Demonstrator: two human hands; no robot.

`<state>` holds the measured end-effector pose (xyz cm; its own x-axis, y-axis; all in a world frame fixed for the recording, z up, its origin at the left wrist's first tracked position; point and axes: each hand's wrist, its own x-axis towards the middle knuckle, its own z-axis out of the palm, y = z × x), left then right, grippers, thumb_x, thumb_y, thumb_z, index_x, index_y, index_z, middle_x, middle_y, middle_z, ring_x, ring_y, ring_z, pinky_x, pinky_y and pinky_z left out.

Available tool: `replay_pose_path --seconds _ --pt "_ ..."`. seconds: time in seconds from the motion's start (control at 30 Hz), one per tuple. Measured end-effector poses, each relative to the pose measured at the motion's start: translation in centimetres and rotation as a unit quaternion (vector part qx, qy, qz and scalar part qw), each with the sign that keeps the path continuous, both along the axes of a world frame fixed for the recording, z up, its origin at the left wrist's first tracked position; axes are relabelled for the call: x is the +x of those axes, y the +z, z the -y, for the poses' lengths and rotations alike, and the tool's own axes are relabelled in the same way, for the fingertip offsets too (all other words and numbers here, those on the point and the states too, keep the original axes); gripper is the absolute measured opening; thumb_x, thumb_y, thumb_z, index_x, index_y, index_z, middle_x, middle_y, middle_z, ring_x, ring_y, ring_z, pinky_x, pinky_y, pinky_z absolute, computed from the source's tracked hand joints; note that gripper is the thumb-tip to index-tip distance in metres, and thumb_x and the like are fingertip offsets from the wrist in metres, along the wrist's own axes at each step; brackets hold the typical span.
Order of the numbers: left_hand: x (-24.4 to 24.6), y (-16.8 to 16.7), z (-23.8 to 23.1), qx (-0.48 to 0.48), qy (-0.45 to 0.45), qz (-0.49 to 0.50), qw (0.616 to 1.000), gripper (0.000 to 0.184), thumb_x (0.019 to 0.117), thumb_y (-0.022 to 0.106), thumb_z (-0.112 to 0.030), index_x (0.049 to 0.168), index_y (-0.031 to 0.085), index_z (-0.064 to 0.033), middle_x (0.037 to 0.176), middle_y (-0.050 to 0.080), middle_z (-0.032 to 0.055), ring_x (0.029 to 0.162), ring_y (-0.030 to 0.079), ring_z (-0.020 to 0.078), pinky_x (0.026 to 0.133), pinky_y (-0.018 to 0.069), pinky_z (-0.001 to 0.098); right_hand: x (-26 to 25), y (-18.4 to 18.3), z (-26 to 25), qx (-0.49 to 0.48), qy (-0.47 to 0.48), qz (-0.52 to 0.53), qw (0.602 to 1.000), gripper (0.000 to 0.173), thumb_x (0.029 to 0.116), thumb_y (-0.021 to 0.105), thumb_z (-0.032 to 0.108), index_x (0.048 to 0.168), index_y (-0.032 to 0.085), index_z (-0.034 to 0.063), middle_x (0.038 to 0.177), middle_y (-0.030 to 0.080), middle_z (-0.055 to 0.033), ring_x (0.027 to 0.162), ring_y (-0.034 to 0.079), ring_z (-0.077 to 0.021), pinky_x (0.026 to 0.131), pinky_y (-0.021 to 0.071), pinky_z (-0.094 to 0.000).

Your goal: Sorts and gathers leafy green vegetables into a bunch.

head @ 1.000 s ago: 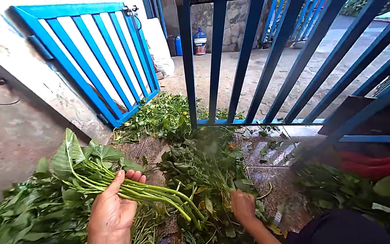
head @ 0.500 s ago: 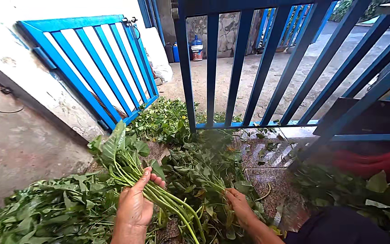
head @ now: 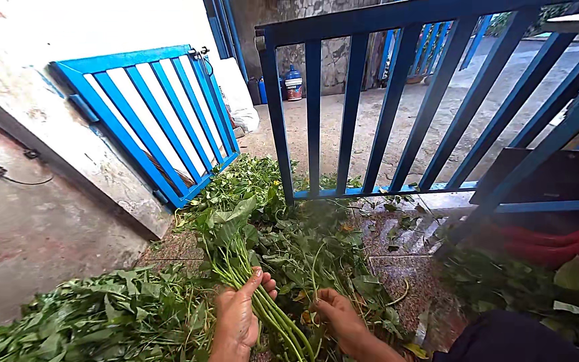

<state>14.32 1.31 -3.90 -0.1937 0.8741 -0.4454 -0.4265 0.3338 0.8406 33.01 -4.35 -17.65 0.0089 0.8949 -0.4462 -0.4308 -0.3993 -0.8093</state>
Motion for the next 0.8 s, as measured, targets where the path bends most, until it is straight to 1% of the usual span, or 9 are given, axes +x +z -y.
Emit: replay_pose_path --seconds 0.03,0.07,0.1,0.17,0.23,0.33,0.47,0.6,0.8 --pt "0.0 0.0 0.1 0.000 0.002 -0.001 1.000 0.019 0.1005 0.063 -0.005 0.114 0.059 0.0070 0.083 0.071 0.0192 0.069 0.073 0.0295 0.062 0.0644 0.0440 0.0 -0.4 -0.6 -0.125 -0.006 -0.067 0.990 0.012 0.1044 0.053 0.010 0.114 0.056 0.0035 0.090 0.068 -0.0086 0.069 0.064 -0.0146 0.062 0.0553 -0.0297" --pt "0.0 0.0 0.2 0.001 0.006 -0.001 1.000 0.019 0.1005 0.063 -0.005 0.114 0.059 0.0070 0.083 0.071 0.0191 0.069 0.073 0.0297 0.062 0.0644 0.0446 -0.1 -0.6 -0.8 -0.208 -0.013 -0.109 0.972 0.012 0.1037 0.054 0.012 0.113 0.057 0.0058 0.086 0.067 -0.0075 0.064 0.062 -0.0139 0.058 0.0547 -0.0291" --pt "-0.1 0.1 0.1 0.005 0.008 0.000 1.000 0.018 0.1007 0.062 -0.005 0.115 0.060 0.0066 0.083 0.071 0.0187 0.070 0.073 0.0293 0.062 0.0642 0.0447 -0.2 -0.1 -0.6 -0.211 -0.005 -0.123 0.970 0.015 0.1035 0.055 0.013 0.116 0.057 0.0058 0.088 0.068 -0.0083 0.065 0.063 -0.0144 0.058 0.0543 -0.0288" --pt "-0.5 0.5 -0.3 0.013 0.019 -0.001 1.000 0.019 0.1006 0.062 -0.005 0.116 0.059 0.0056 0.083 0.071 0.0176 0.070 0.073 0.0283 0.062 0.0643 0.0443 -0.7 2.4 0.5 -0.070 0.042 -0.144 0.986 0.015 0.1042 0.057 0.011 0.117 0.056 0.0047 0.093 0.070 -0.0113 0.072 0.067 -0.0155 0.065 0.0559 -0.0284" --pt "-0.9 0.7 -0.3 0.009 0.029 -0.004 1.000 0.020 0.1003 0.063 -0.005 0.117 0.059 0.0052 0.084 0.072 0.0172 0.070 0.073 0.0277 0.062 0.0645 0.0437 -1.1 4.2 1.4 0.101 0.083 -0.128 0.983 0.016 0.1032 0.057 0.011 0.117 0.056 0.0038 0.095 0.072 -0.0132 0.076 0.067 -0.0157 0.069 0.0560 -0.0295" --pt "-1.2 1.1 -0.5 0.012 0.036 -0.002 0.999 0.018 0.1005 0.062 -0.005 0.116 0.060 0.0050 0.084 0.071 0.0167 0.070 0.073 0.0273 0.062 0.0642 0.0433 -1.3 4.7 0.8 0.251 0.082 0.016 0.964 0.015 0.1016 0.059 0.008 0.114 0.058 0.0013 0.093 0.071 -0.0095 0.077 0.066 -0.0149 0.070 0.0554 -0.0303" --pt "-1.2 1.3 -0.4 0.022 0.027 0.007 0.999 0.018 0.1000 0.063 -0.004 0.114 0.060 0.0053 0.083 0.072 0.0173 0.070 0.074 0.0277 0.063 0.0643 0.0431 -1.7 3.9 0.5 0.314 0.061 0.157 0.934 0.014 0.1003 0.060 0.008 0.112 0.062 0.0002 0.093 0.070 -0.0067 0.080 0.068 -0.0134 0.072 0.0585 -0.0296" --pt "-1.1 1.1 0.0 0.038 -0.002 0.009 0.999 0.014 0.1002 0.061 -0.001 0.112 0.062 0.0063 0.086 0.072 0.0188 0.074 0.074 0.0290 0.066 0.0645 0.0441 -2.2 3.1 0.9 0.338 0.047 0.241 0.909 0.016 0.0996 0.062 0.009 0.112 0.064 0.0004 0.094 0.068 -0.0073 0.080 0.067 -0.0117 0.073 0.0580 -0.0284" --pt "-0.4 0.2 0.6 0.032 -0.060 0.002 0.998 0.014 0.0991 0.061 0.002 0.111 0.064 0.0075 0.093 0.073 0.0215 0.080 0.074 0.0314 0.068 0.0641 0.0442 -3.1 3.3 1.4 0.373 0.073 0.280 0.882 0.019 0.1019 0.062 0.015 0.115 0.066 0.0017 0.093 0.068 -0.0088 0.078 0.066 -0.0139 0.072 0.0583 -0.0318"
